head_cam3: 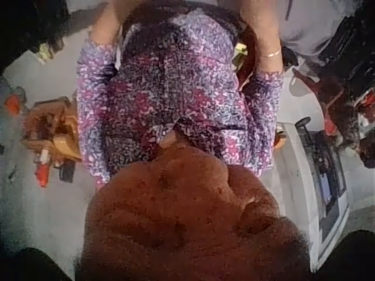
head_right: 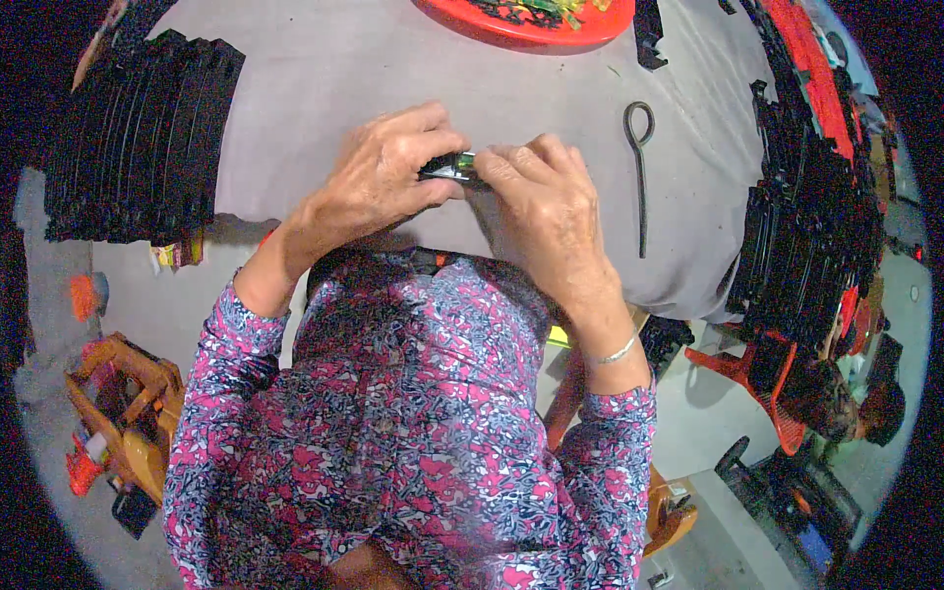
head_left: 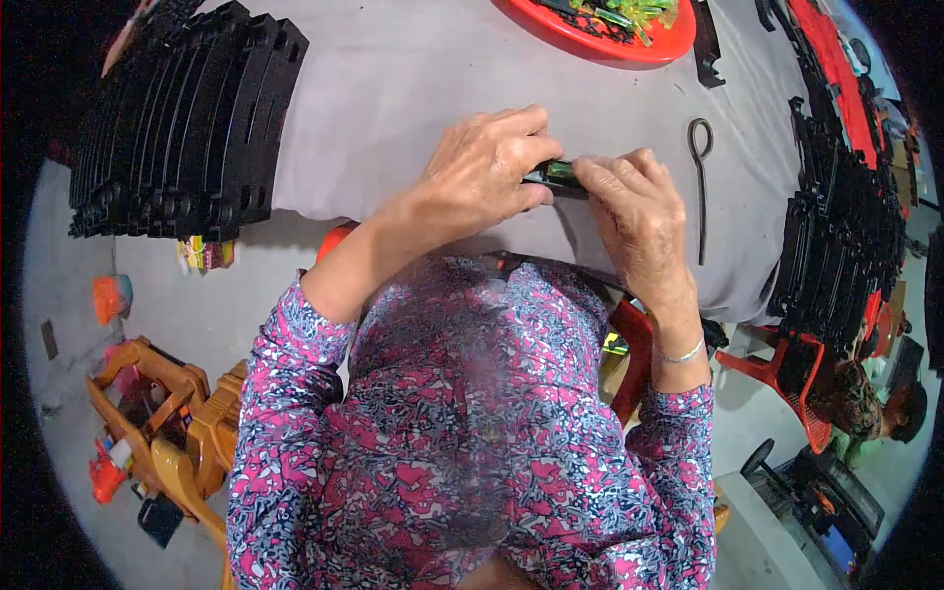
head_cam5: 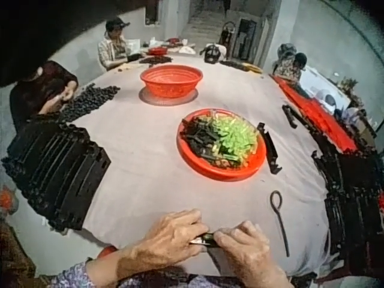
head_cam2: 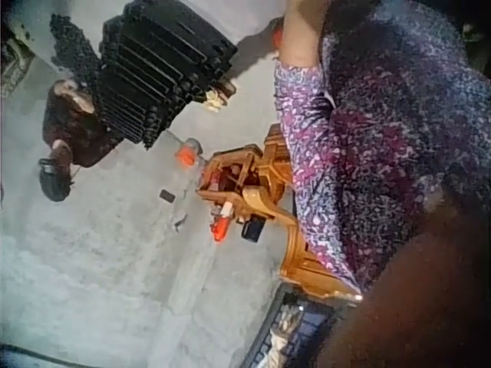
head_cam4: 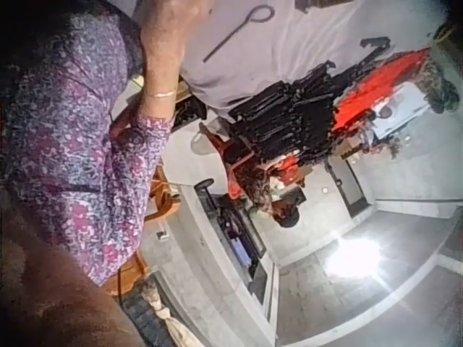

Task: The person assembles plastic components by inserting parts into them by hand and using a metal hook tool, then stacks the assembled components.

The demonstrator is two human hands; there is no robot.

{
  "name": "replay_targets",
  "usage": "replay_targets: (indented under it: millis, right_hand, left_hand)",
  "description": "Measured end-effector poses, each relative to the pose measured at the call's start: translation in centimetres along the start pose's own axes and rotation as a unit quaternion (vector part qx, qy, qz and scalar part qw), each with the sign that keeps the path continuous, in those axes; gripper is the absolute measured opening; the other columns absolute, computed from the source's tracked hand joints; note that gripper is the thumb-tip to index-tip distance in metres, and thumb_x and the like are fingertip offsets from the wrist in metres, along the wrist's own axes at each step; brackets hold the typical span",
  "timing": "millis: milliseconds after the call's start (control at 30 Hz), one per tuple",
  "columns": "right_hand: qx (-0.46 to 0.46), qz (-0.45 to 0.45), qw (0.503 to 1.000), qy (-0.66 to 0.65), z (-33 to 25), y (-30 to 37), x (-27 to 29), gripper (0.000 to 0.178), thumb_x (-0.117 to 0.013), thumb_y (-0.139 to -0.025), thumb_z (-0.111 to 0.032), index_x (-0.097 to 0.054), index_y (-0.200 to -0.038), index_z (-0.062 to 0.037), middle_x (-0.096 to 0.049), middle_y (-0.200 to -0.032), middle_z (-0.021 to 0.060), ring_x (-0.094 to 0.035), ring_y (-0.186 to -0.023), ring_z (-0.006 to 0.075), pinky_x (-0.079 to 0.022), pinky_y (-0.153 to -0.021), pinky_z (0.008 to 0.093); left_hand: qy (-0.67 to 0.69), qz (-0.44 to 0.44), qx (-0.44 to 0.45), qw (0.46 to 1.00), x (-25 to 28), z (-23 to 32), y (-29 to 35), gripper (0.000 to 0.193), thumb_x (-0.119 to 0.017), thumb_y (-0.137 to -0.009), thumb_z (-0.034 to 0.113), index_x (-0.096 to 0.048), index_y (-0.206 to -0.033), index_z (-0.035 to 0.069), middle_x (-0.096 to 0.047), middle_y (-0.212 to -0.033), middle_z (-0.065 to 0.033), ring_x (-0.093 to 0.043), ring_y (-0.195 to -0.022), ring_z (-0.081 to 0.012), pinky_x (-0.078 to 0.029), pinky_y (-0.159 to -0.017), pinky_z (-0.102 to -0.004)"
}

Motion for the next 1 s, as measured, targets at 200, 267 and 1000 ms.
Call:
replay_targets:
  millis: [200, 267, 1000]
  right_hand:
    - [-0.055, -0.010, 0.996, -0.073, 1.6, 0.0, -0.7, 0.022, -0.072, -0.072, -0.005, -0.069, -0.094, -0.0061, -0.067, -0.090, 0.0078, -0.059, -0.081, 0.0273, -0.049, -0.072, 0.0377]
    - [-0.085, -0.017, 0.991, -0.102, 2.3, -0.1, -1.0, 0.020, -0.070, -0.073, -0.003, -0.069, -0.093, -0.0056, -0.067, -0.089, 0.0089, -0.059, -0.081, 0.0279, -0.049, -0.071, 0.0382]
    - [-0.277, -0.066, 0.927, -0.242, 4.5, 0.2, -3.4, 0.017, -0.063, -0.076, -0.004, -0.063, -0.093, -0.0007, -0.063, -0.085, 0.0120, -0.063, -0.077, 0.0272, -0.050, -0.070, 0.0382]
  left_hand:
    - [0.001, 0.000, 0.004, 1.000, -0.1, -0.2, 0.0, 0.029, -0.073, -0.072, 0.017, -0.063, -0.093, 0.001, -0.052, -0.084, -0.0131, -0.058, -0.081, -0.0340, -0.046, -0.067, -0.0445]
    - [-0.003, 0.000, 0.009, 1.000, -0.2, -0.2, 0.0, 0.028, -0.074, -0.071, 0.016, -0.063, -0.093, 0.001, -0.053, -0.084, -0.0128, -0.058, -0.080, -0.0340, -0.046, -0.067, -0.0448]
    - [-0.007, -0.012, 0.010, 1.000, -0.3, -0.3, -0.2, 0.027, -0.077, -0.068, 0.014, -0.067, -0.092, 0.005, -0.053, -0.086, -0.0095, -0.060, -0.084, -0.0307, -0.048, -0.068, -0.0441]
Point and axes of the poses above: each hand's wrist, its own y-axis away from the middle knuckle, its own x-axis out of the back of the hand, z = x × y, the point moved 7 cm from there along -y, towards the middle knuckle
